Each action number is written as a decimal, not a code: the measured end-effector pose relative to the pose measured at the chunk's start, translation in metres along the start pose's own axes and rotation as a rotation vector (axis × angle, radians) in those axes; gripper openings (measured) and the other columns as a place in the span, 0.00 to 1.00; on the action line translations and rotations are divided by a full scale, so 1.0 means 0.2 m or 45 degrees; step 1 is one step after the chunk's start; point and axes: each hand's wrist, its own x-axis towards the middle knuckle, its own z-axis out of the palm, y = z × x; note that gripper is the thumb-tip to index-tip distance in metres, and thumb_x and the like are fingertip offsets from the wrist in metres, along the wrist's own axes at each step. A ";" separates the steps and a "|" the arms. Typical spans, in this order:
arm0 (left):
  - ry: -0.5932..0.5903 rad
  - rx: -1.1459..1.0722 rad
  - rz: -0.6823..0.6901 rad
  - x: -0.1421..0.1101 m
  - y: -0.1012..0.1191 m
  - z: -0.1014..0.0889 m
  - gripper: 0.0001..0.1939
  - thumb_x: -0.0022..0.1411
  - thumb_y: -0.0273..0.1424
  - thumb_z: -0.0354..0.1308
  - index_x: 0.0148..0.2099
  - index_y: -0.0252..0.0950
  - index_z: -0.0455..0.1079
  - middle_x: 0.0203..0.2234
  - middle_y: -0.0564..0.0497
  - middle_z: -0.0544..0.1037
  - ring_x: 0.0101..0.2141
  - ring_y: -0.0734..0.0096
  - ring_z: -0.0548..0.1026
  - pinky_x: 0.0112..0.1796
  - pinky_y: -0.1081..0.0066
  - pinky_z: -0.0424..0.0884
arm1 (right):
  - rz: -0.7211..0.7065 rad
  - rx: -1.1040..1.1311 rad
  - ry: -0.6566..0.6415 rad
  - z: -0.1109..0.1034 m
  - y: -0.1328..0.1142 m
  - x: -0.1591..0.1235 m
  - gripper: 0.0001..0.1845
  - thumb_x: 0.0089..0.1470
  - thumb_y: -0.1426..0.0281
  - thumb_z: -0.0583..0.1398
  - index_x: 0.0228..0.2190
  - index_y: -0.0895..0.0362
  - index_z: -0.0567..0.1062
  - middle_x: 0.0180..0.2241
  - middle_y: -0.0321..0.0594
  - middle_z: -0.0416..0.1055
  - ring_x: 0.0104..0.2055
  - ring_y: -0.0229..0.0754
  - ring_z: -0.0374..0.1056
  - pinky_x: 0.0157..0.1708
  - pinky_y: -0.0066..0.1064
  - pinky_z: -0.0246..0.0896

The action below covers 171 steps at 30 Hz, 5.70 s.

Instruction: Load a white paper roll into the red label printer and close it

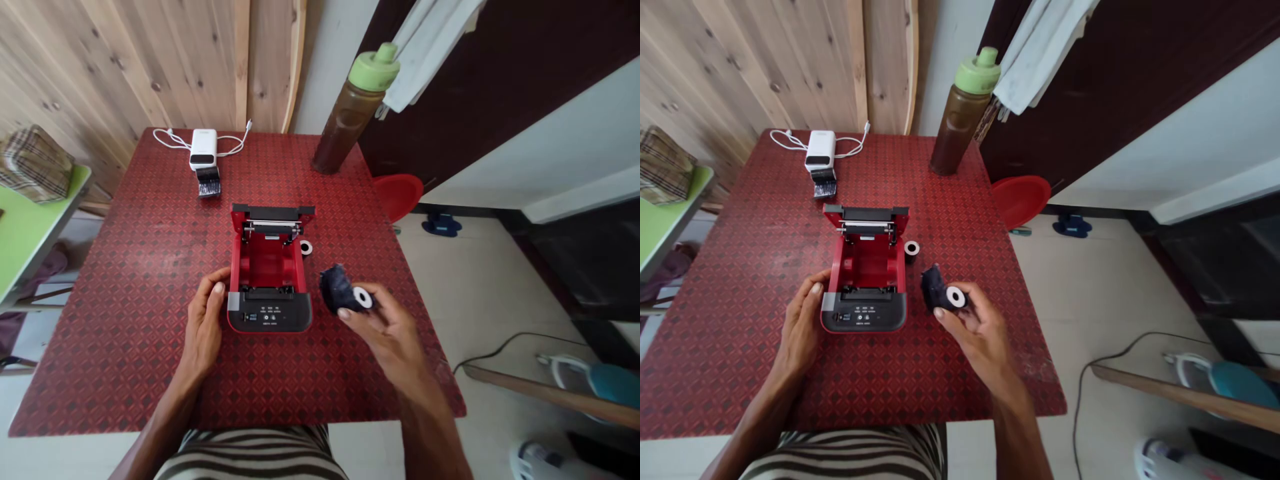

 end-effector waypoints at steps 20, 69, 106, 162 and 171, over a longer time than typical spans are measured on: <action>-0.031 -0.060 -0.002 -0.01 0.02 0.01 0.25 0.79 0.50 0.55 0.63 0.38 0.79 0.57 0.42 0.86 0.57 0.51 0.82 0.61 0.53 0.74 | -0.698 -1.155 -0.598 0.40 -0.45 0.34 0.09 0.70 0.78 0.62 0.44 0.53 0.79 0.46 0.47 0.84 0.51 0.55 0.80 0.54 0.48 0.75; 0.126 -0.124 0.164 0.12 0.17 0.00 0.24 0.79 0.52 0.59 0.63 0.42 0.80 0.63 0.41 0.83 0.64 0.48 0.80 0.64 0.50 0.75 | -0.926 -0.567 -0.423 0.32 -0.29 0.19 0.10 0.74 0.75 0.64 0.41 0.52 0.85 0.38 0.39 0.86 0.41 0.44 0.80 0.44 0.38 0.81; -0.216 -0.456 -0.116 0.07 0.16 0.06 0.31 0.70 0.39 0.70 0.72 0.44 0.71 0.73 0.43 0.76 0.70 0.47 0.75 0.70 0.48 0.72 | -1.072 -0.859 0.090 0.38 -0.19 0.01 0.20 0.75 0.69 0.66 0.64 0.59 0.74 0.48 0.47 0.89 0.52 0.51 0.83 0.56 0.45 0.68; -0.090 -0.299 -0.017 -0.05 0.06 0.04 0.27 0.72 0.41 0.64 0.69 0.43 0.73 0.61 0.45 0.83 0.53 0.53 0.81 0.55 0.55 0.75 | -0.802 -0.609 0.270 0.28 -0.17 0.08 0.16 0.78 0.67 0.58 0.59 0.51 0.82 0.56 0.47 0.86 0.57 0.51 0.82 0.57 0.49 0.79; -0.135 -0.321 -0.017 -0.04 0.08 0.03 0.27 0.71 0.41 0.65 0.69 0.42 0.73 0.59 0.44 0.83 0.55 0.52 0.81 0.57 0.54 0.75 | -0.801 -0.838 -0.229 0.40 -0.33 0.26 0.14 0.76 0.72 0.60 0.46 0.52 0.87 0.41 0.41 0.88 0.44 0.48 0.82 0.50 0.44 0.78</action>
